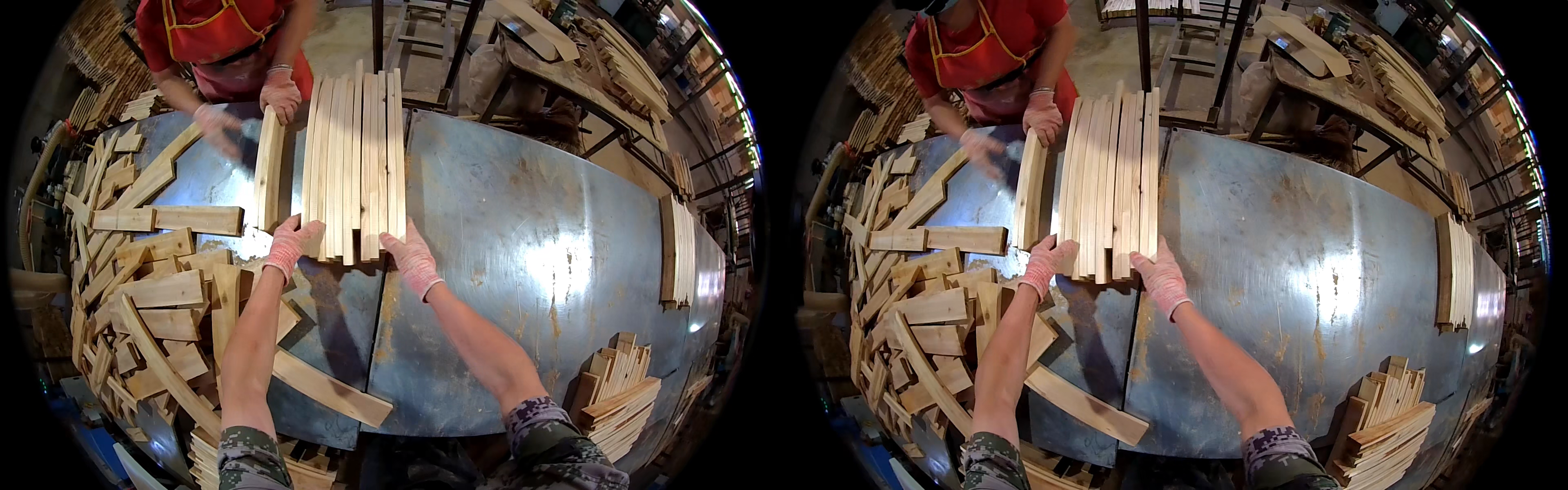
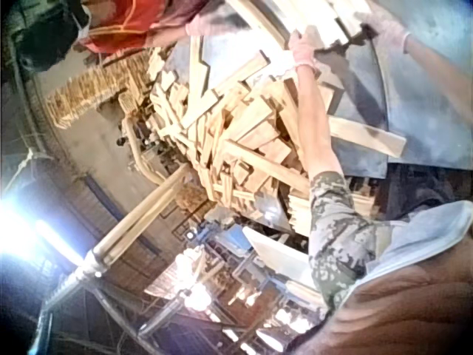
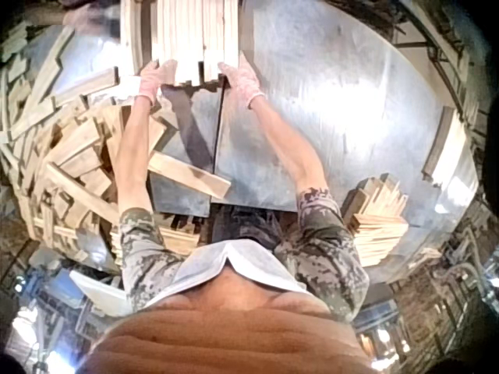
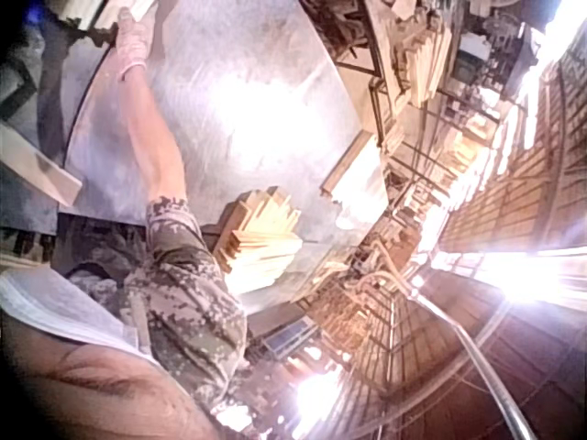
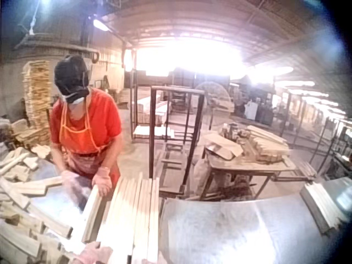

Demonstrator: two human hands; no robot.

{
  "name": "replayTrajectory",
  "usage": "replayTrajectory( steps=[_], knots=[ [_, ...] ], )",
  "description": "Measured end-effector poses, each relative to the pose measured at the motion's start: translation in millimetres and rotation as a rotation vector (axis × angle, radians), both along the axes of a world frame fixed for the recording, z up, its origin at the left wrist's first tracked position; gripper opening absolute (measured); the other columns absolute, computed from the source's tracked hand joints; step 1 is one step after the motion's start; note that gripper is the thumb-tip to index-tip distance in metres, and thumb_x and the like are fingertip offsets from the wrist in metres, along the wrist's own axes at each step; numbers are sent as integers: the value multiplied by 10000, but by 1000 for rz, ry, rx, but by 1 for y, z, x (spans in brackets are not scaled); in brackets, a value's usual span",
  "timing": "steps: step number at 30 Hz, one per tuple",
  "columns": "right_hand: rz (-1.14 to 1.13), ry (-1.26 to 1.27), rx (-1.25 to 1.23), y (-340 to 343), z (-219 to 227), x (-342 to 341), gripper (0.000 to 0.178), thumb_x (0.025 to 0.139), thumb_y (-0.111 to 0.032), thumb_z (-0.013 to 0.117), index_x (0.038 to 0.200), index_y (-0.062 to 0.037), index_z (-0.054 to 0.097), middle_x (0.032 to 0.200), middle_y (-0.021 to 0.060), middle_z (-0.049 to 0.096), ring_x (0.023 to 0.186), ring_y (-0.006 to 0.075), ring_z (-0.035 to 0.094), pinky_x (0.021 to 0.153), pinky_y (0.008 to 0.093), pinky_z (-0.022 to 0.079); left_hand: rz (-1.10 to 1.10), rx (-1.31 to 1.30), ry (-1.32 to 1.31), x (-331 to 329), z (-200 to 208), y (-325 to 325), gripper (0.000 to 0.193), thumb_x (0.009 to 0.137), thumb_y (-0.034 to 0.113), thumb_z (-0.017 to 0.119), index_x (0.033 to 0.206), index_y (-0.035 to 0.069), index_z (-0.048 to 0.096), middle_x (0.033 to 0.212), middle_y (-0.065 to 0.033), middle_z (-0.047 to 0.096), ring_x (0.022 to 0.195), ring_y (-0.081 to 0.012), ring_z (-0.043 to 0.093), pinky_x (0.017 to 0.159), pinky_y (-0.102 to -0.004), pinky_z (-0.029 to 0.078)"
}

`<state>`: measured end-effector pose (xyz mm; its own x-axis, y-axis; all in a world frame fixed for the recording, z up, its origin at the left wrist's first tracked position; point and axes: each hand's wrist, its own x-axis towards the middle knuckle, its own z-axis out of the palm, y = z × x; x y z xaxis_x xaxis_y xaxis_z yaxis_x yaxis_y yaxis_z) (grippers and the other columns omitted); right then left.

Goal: The person repeatedly picks up stacks of light-colored wooden planks from a metal workbench and places them onto a conveyor belt. The worker aligns the planks and moves them in batches, while other workers are visible in the background performing similar tasks.

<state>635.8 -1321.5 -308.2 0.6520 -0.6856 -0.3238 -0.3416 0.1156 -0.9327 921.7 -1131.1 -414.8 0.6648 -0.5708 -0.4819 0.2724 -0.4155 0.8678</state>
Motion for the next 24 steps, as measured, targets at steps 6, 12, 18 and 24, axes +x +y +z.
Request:
replayTrajectory(
  steps=[6, 12, 18, 24],
  knots=[
    [-231, 26, -65, -24, -8, -60, 691, 960, -332, 730, 1516, 6, 498, 1362, 233, 683, 1264, 340, 653, 1085, 390, 476, -195, 29, -126, -125, 118, -69, 544, 904, 268, 835, 1346, -4, 675, 1164, -132, 768, 1026, -221, 710, 950, -349, 584],
    [-213, 87, -41, 4, 1, -182, 575, 1002, -355, 670, 1465, -27, 574, 1307, 172, 716, 1207, 271, 668, 1051, 391, 493, -263, -84, -151, -247, 131, -27, 603, 868, 318, 840, 1369, 36, 657, 1223, -216, 756, 1115, -322, 713, 973, -427, 571],
    [-352, 445, 55, 88, 29, -353, 551, 1020, -400, 657, 1421, -24, 631, 1215, 152, 746, 1122, 240, 687, 1014, 372, 510, -384, 141, -240, -413, 135, 50, 760, 813, 392, 876, 1444, 65, 605, 1225, -227, 666, 1181, -413, 596, 1050, -497, 491],
    [-312, 669, 173, 175, 30, -506, 531, 1039, -421, 640, 1387, -21, 657, 1192, 125, 768, 1076, 227, 693, 988, 366, 525, -397, 141, -5, -537, 124, 140, 838, 772, 367, 936, 1432, -10, 585, 1372, -232, 642, 1270, -360, 617, 1118, -439, 485]
  ],
)
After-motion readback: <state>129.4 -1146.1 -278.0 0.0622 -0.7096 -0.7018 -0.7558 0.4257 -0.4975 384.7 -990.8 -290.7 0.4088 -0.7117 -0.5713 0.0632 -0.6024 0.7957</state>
